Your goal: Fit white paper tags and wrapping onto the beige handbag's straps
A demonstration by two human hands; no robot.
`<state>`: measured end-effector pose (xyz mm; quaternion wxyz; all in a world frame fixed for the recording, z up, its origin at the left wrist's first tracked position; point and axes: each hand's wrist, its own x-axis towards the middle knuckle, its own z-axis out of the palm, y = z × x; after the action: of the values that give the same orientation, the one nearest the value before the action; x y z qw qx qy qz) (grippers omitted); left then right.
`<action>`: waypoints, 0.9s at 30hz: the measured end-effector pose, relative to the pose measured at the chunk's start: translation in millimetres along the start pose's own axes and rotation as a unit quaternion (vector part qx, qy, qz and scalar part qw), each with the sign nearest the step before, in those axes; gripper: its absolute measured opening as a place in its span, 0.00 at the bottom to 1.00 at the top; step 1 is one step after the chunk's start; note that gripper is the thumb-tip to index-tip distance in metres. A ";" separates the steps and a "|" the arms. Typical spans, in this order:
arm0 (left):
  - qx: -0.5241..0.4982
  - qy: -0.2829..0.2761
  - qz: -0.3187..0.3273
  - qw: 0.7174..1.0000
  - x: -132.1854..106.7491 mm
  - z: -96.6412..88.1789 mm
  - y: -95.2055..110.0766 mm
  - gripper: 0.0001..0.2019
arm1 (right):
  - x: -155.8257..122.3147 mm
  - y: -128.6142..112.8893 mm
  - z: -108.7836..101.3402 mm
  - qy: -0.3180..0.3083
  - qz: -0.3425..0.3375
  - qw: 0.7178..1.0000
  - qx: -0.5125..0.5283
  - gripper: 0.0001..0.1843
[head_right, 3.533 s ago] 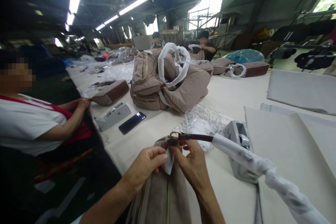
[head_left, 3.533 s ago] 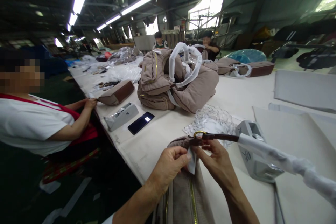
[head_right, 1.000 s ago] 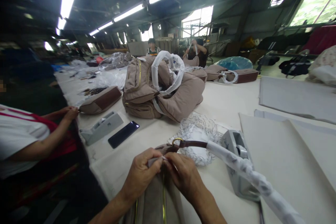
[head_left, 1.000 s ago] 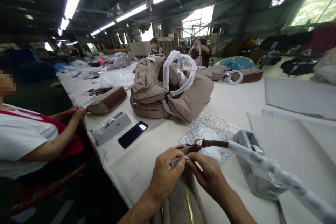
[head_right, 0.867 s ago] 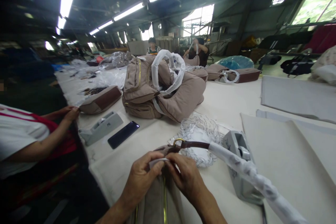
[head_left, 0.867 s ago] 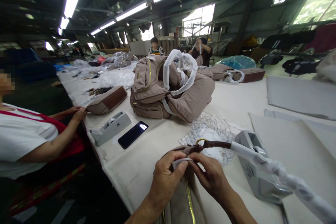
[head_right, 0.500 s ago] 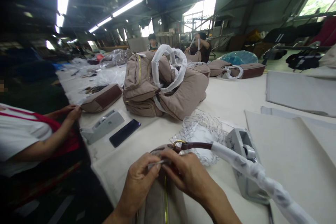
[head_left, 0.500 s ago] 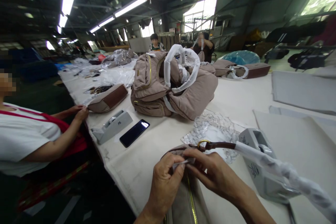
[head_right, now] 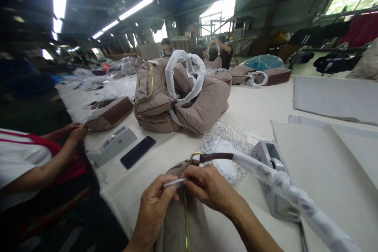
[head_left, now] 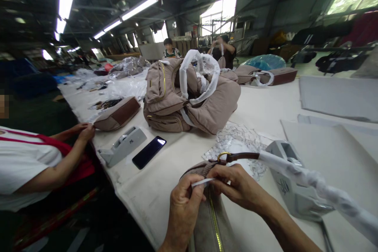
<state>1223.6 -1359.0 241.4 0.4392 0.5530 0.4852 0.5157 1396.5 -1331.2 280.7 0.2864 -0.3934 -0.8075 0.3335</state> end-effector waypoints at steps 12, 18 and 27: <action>-0.013 0.037 0.019 0.999 -3.0 7.1 -9.1 0.06 | 0.2 25.6 3.8 0.078 -0.212 0.966 -0.128 0.09; 0.052 0.037 0.041 0.997 -6.0 9.3 -6.3 0.06 | 1.9 44.7 -3.5 0.119 -0.356 0.875 -0.307 0.12; 0.062 0.001 0.040 0.997 -4.5 6.6 -9.0 0.07 | 3.8 46.4 -0.7 0.172 -0.396 0.819 -0.378 0.12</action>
<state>1229.4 -1362.1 231.4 0.3829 0.5978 0.4937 0.5023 1415.6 -1306.1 246.5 0.3565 -0.1681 -0.8941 -0.2126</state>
